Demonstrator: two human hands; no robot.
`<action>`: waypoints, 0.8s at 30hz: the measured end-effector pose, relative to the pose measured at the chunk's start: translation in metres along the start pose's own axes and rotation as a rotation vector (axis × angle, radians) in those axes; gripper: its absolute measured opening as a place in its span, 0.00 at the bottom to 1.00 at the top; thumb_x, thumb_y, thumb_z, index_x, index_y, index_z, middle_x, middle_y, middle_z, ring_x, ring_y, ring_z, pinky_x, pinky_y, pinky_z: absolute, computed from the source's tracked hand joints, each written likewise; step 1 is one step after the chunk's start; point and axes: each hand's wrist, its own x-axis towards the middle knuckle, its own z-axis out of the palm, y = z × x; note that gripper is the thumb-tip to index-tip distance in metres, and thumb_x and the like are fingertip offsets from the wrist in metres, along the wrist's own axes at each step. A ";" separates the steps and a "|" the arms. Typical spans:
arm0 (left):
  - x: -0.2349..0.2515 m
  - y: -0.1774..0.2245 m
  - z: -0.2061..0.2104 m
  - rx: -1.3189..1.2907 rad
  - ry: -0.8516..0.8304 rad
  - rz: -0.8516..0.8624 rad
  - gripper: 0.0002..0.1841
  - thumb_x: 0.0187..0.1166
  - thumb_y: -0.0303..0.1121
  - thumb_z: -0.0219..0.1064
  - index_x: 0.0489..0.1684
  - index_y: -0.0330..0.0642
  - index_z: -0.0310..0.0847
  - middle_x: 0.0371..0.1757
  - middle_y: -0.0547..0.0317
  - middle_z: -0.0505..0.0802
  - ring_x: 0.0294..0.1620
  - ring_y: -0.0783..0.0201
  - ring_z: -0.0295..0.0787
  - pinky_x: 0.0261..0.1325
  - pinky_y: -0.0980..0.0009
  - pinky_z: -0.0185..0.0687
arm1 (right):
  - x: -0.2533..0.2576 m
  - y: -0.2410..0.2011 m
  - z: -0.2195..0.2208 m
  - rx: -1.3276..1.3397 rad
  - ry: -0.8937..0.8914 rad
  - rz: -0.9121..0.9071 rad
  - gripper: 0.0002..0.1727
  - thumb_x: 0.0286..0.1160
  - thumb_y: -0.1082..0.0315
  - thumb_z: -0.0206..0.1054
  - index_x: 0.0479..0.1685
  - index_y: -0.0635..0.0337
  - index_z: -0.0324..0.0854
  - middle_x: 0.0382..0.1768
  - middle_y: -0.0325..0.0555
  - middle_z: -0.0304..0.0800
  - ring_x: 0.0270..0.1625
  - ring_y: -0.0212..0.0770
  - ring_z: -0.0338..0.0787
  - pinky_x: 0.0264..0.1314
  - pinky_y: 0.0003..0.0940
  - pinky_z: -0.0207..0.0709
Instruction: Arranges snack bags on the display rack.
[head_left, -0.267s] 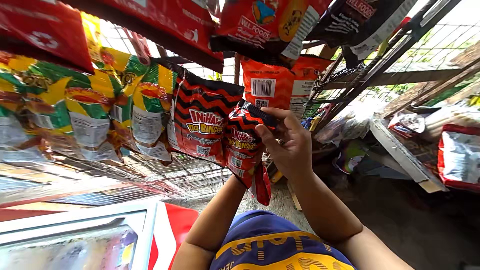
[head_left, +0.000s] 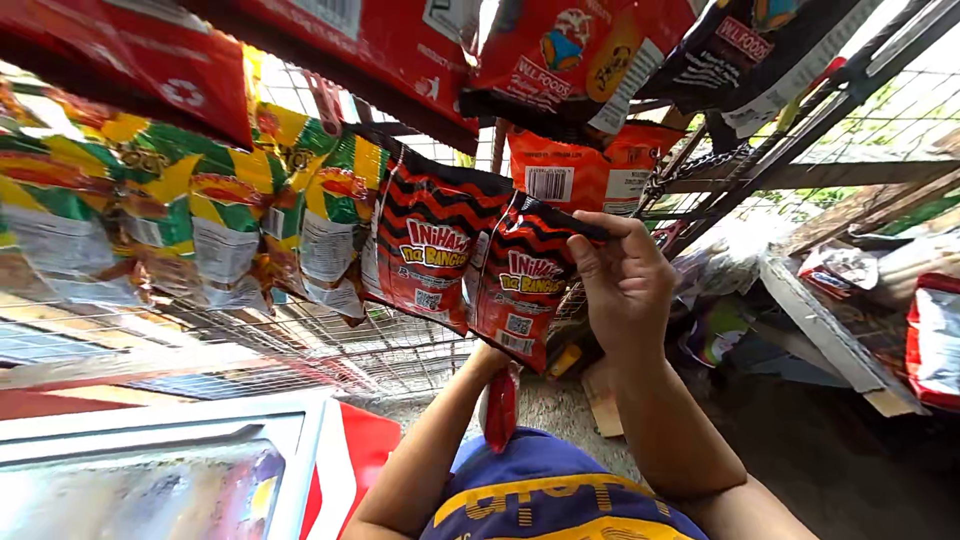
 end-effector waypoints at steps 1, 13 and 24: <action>-0.010 0.008 -0.005 -0.217 0.062 0.026 0.22 0.63 0.26 0.80 0.56 0.31 0.83 0.47 0.59 0.93 0.51 0.75 0.88 0.62 0.74 0.82 | 0.001 0.000 0.000 0.003 0.003 -0.008 0.14 0.82 0.76 0.65 0.63 0.69 0.79 0.55 0.42 0.91 0.51 0.25 0.93 0.55 0.20 0.89; -0.023 -0.010 -0.026 -1.012 -0.074 0.225 0.20 0.55 0.66 0.80 0.20 0.64 0.83 0.12 0.83 0.78 0.12 0.86 0.68 0.19 0.85 0.65 | -0.011 -0.004 -0.009 0.040 -0.168 -0.063 0.13 0.80 0.76 0.66 0.61 0.64 0.81 0.61 0.44 0.93 0.62 0.34 0.93 0.64 0.28 0.89; -0.012 0.017 -0.021 -0.993 0.204 0.052 0.39 0.40 0.69 0.87 0.40 0.49 0.78 0.16 0.75 0.84 0.15 0.81 0.77 0.24 0.82 0.77 | 0.078 -0.009 -0.016 -0.154 -0.480 0.044 0.25 0.94 0.58 0.46 0.79 0.62 0.76 0.72 0.47 0.86 0.69 0.34 0.88 0.72 0.35 0.84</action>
